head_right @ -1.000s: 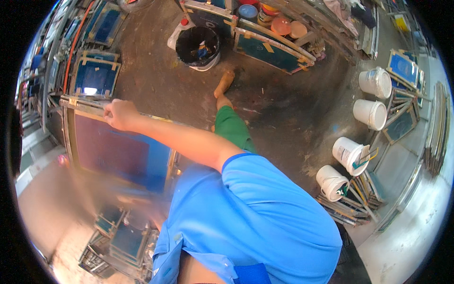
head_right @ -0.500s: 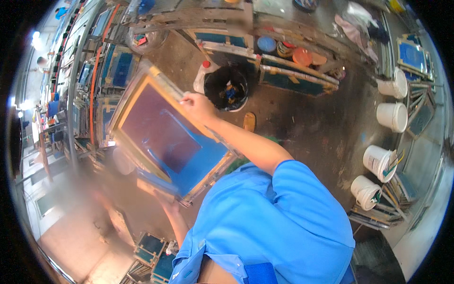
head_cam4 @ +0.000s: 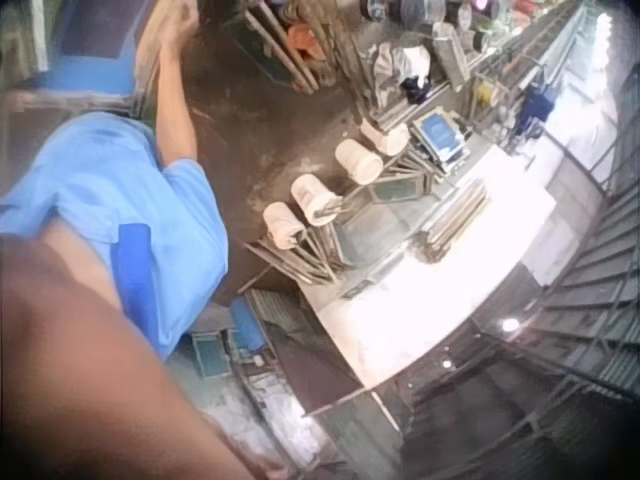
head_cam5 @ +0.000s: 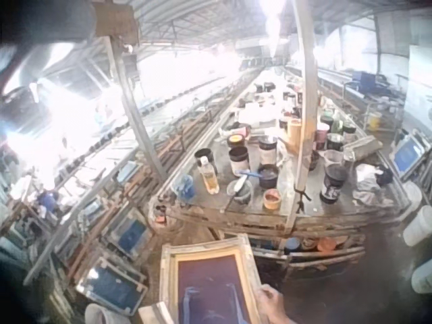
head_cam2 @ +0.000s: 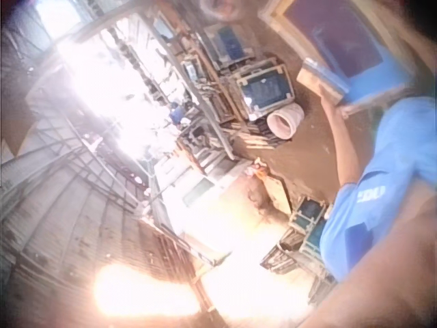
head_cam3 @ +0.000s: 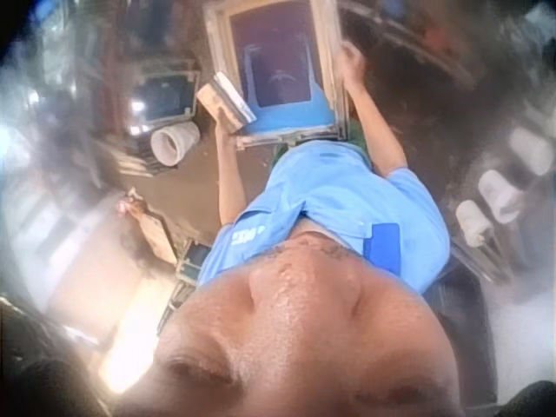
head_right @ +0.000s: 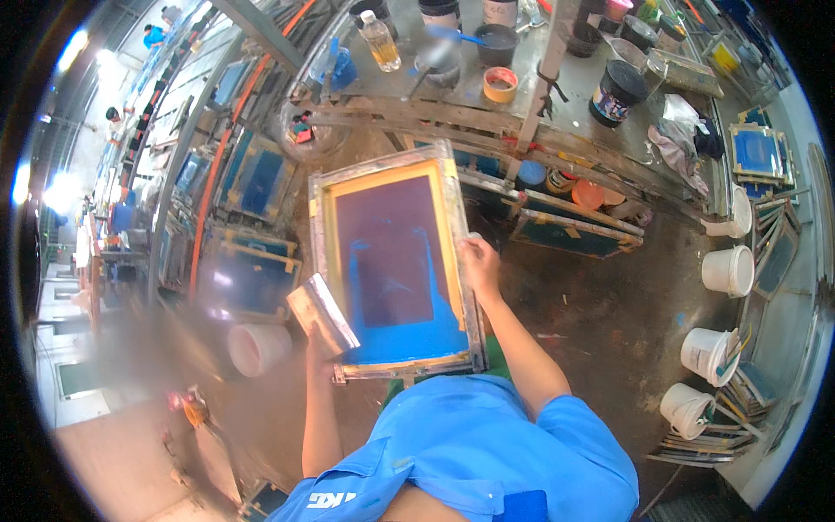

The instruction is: The person performs screen printing by applying blue ink to a mesh screen using a squeegee. They repeatedly pull the ink across the screen to saturate the mesh, then lift the screen to reveal a printed design on the fabric below. The person also moves the screen to a table to add more ink from a bottle before returning to the printing station.

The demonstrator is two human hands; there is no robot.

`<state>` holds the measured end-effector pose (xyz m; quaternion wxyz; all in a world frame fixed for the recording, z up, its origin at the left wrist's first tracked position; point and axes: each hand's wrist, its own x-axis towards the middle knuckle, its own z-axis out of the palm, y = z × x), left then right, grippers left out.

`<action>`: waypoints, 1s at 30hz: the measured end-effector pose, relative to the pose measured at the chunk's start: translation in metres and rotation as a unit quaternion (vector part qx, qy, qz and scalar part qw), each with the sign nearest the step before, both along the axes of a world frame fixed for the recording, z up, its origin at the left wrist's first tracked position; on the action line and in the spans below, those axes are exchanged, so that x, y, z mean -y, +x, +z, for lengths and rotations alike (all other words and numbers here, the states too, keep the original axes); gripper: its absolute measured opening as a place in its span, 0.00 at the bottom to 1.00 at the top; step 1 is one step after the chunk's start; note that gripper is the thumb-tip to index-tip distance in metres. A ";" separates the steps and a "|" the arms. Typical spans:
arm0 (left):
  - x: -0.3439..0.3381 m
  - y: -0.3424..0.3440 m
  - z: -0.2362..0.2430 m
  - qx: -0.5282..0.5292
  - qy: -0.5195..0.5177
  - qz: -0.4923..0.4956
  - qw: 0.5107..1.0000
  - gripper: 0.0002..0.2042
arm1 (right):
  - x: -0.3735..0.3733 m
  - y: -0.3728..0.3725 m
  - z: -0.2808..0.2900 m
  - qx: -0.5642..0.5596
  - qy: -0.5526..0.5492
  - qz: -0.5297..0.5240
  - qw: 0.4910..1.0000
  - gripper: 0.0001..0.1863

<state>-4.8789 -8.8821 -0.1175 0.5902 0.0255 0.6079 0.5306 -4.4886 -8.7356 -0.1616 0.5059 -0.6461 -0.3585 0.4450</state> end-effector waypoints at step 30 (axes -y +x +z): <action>-0.332 -0.072 -0.056 -0.073 0.020 -0.443 0.893 0.36 | 0.034 -0.096 -0.061 -0.033 0.037 -0.419 0.906 0.11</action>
